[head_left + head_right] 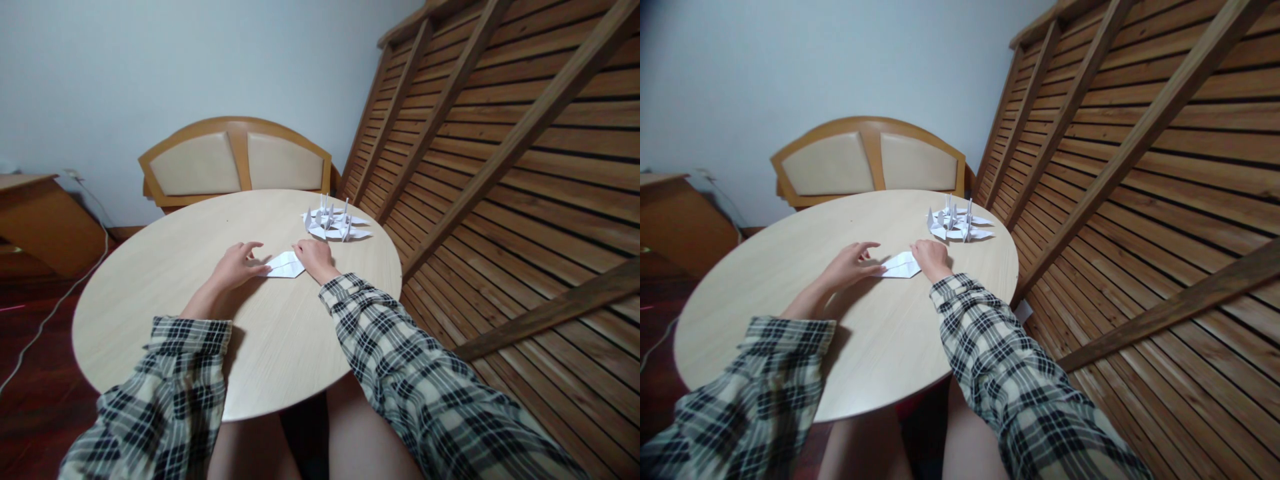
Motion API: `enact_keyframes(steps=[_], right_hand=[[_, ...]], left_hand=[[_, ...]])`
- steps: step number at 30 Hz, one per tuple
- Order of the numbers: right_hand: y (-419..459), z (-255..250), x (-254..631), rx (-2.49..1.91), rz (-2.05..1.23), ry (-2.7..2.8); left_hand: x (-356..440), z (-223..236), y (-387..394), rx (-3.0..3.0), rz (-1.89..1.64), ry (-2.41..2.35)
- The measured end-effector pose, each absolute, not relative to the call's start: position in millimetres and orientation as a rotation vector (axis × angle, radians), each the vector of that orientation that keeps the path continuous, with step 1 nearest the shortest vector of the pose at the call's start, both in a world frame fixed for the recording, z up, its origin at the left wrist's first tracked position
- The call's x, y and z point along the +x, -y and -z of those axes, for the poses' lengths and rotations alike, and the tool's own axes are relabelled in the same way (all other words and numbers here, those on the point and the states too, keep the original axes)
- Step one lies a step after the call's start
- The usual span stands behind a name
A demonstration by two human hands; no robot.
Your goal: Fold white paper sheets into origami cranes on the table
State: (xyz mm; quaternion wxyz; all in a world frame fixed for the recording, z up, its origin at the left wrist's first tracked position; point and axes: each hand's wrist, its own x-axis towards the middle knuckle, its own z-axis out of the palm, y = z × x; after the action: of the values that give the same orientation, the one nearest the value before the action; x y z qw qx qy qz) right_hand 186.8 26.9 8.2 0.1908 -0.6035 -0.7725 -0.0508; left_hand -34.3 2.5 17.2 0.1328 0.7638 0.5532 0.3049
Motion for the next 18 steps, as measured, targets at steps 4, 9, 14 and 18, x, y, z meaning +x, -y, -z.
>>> enact_keyframes(steps=[4,9,14,18], right_hand=[[-25,-8,184,-1.67,0.151,2.182],[-23,-8,182,-1.656,0.131,2.197],[-25,-5,182,-1.626,0.125,2.196],[-26,-4,184,-1.595,0.112,2.168]], left_hand=[[-15,-14,4,2.522,-0.903,-1.347],[7,-9,9,2.588,-0.671,-1.22],[3,-4,4,2.572,-0.626,-1.178],[2,-5,4,2.528,-0.625,-1.19]])
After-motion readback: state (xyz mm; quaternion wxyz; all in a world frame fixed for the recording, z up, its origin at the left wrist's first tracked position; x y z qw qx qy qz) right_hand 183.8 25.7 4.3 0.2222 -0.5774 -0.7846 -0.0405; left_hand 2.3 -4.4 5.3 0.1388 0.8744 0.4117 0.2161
